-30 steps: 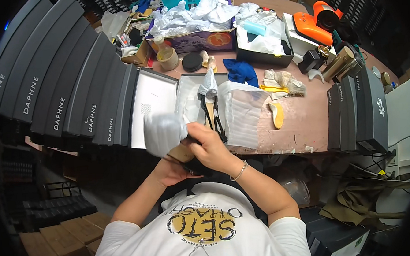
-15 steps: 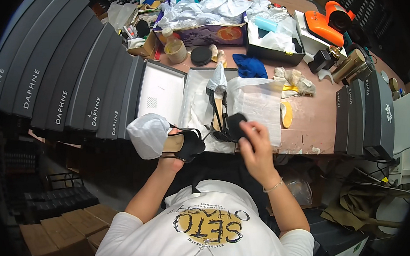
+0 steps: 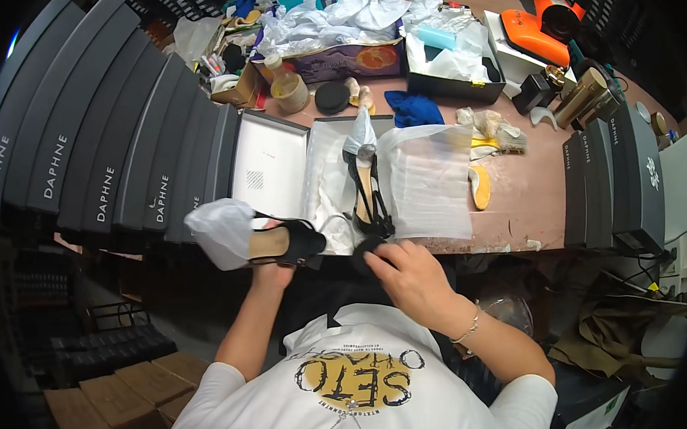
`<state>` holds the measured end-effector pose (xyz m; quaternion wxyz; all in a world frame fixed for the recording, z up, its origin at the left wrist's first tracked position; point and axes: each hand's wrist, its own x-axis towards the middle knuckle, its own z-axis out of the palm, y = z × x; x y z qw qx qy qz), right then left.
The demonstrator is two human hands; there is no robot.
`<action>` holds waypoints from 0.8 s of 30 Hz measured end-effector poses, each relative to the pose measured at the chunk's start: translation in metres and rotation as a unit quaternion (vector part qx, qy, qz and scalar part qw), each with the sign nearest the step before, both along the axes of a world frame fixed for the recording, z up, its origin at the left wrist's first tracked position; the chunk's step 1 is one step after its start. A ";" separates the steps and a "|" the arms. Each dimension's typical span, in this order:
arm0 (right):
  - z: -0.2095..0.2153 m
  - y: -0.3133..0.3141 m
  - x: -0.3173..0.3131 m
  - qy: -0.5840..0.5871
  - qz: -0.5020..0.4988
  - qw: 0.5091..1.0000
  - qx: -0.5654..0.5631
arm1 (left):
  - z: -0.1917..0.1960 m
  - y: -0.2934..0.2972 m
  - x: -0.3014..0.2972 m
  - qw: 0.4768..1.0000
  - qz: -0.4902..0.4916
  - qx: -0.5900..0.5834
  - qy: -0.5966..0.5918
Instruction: The person is packing high-heeled shoes into boxes, wrapping them in protective tissue paper and adding foam supports.
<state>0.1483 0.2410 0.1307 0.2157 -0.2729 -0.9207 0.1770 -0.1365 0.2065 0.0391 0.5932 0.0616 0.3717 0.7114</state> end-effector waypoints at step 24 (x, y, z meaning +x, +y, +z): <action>-0.028 0.005 -0.040 0.122 0.094 0.964 -0.217 | -0.002 0.016 0.024 0.948 -0.182 -0.041 0.257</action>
